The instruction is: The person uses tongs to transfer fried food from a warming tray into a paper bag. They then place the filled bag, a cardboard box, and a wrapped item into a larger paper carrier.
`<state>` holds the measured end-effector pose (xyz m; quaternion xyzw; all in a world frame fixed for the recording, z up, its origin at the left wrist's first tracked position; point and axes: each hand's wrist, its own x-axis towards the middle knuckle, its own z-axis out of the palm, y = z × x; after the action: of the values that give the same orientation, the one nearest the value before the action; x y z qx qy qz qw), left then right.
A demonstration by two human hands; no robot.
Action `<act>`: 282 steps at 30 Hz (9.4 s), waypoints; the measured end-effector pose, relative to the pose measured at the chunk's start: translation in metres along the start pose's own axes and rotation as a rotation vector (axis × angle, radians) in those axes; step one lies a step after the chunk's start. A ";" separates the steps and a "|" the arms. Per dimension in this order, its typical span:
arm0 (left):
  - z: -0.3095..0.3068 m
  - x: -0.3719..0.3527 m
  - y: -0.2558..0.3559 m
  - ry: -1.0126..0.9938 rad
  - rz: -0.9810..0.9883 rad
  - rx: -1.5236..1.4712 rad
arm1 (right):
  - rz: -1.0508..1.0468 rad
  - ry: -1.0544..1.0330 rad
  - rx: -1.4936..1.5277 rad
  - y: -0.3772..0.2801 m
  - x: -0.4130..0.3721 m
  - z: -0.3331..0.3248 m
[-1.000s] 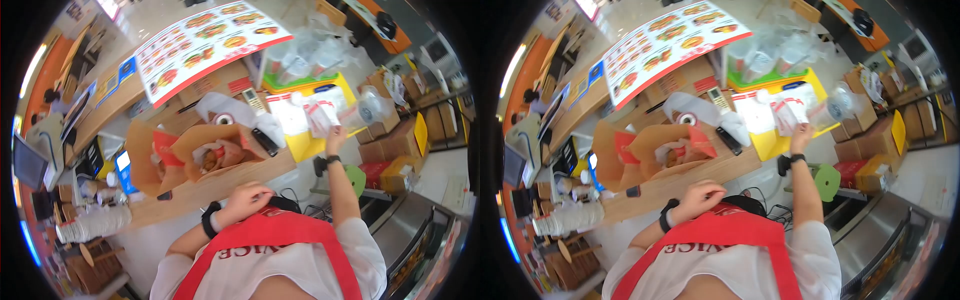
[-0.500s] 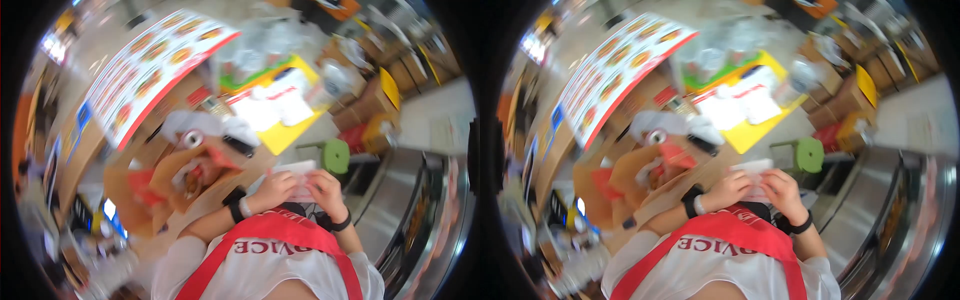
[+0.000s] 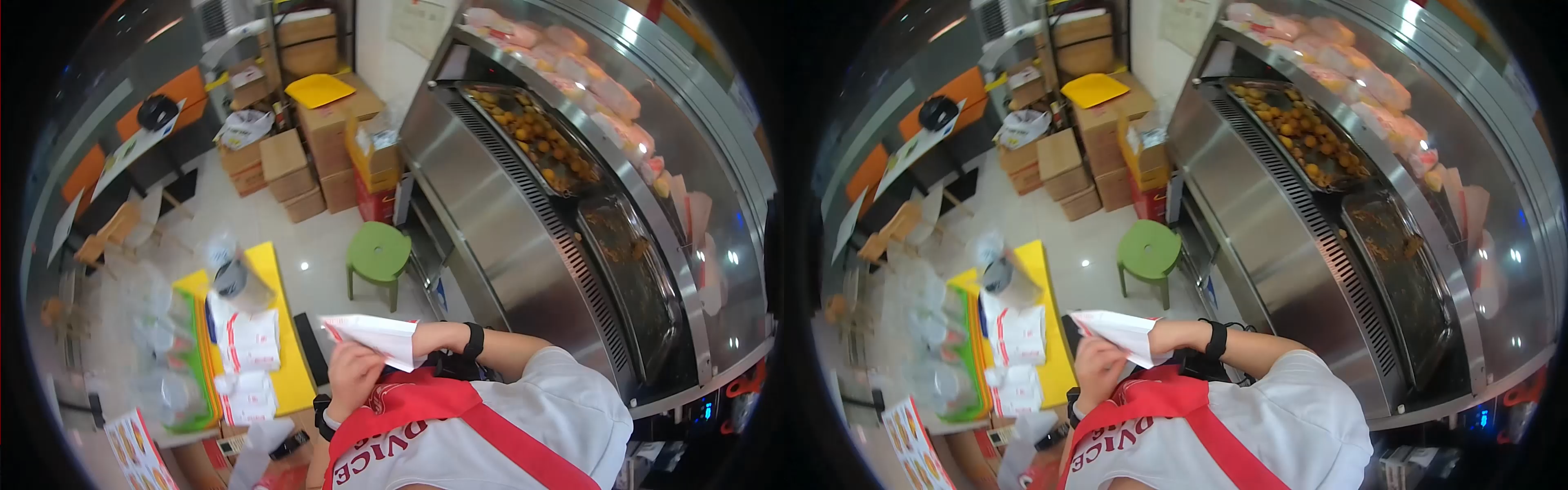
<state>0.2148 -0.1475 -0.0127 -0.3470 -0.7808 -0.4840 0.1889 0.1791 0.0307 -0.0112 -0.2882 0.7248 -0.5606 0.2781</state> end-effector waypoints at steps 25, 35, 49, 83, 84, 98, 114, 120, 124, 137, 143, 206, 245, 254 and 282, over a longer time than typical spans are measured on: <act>0.136 0.287 -0.188 -0.431 -1.055 -1.465 | 1.500 1.649 -1.197 -0.020 -0.173 -0.293; 0.161 0.347 -0.238 -0.692 -1.166 -1.506 | 1.711 1.883 -0.884 -0.015 -0.166 -0.294; 0.215 0.364 -0.189 -0.966 -1.125 -1.492 | 1.367 1.512 -1.522 -0.022 -0.243 -0.303; 0.271 0.393 -0.155 -1.379 -1.646 -1.604 | 0.875 1.500 0.064 -0.111 -0.141 -0.239; 0.275 0.392 -0.159 -1.391 -1.647 -1.597 | 0.879 1.396 -0.049 -0.113 -0.140 -0.238; 0.273 0.413 -0.173 -1.372 -1.537 -1.787 | 1.575 1.564 -0.675 -0.123 -0.149 -0.263; 0.269 0.423 -0.190 -1.275 -1.377 -1.919 | 1.556 1.417 -0.594 -0.105 -0.165 -0.272; 0.262 0.417 -0.182 -1.254 -1.525 -1.683 | 1.188 1.797 0.186 -0.130 -0.156 -0.259; 0.261 0.412 -0.174 -1.302 -1.558 -1.587 | 0.967 1.718 0.254 -0.135 -0.146 -0.240; 0.265 0.399 -0.162 -1.373 -1.583 -1.550 | 1.735 1.261 -0.747 -0.106 -0.149 -0.265; 0.262 0.401 -0.169 -1.330 -1.582 -1.553 | 1.503 1.498 -0.570 -0.125 -0.151 -0.265; 0.255 0.391 -0.175 -1.253 -1.641 -1.646 | 1.174 1.502 -0.008 -0.104 -0.201 -0.268; 0.257 0.404 -0.181 -1.235 -0.671 -1.727 | 1.290 1.682 -0.147 -0.087 -0.190 -0.281; 0.265 0.403 -0.189 -1.319 -1.643 -1.753 | 0.936 1.531 0.176 -0.148 -0.147 -0.255; 0.255 0.404 -0.176 -1.300 -1.530 -1.736 | 1.509 1.684 -0.763 -0.101 -0.176 -0.273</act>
<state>-0.1801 0.1725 0.0156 0.0033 -0.1649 -0.5532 -0.8166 0.1111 0.3160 0.1604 0.6049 0.7857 -0.0166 -0.1290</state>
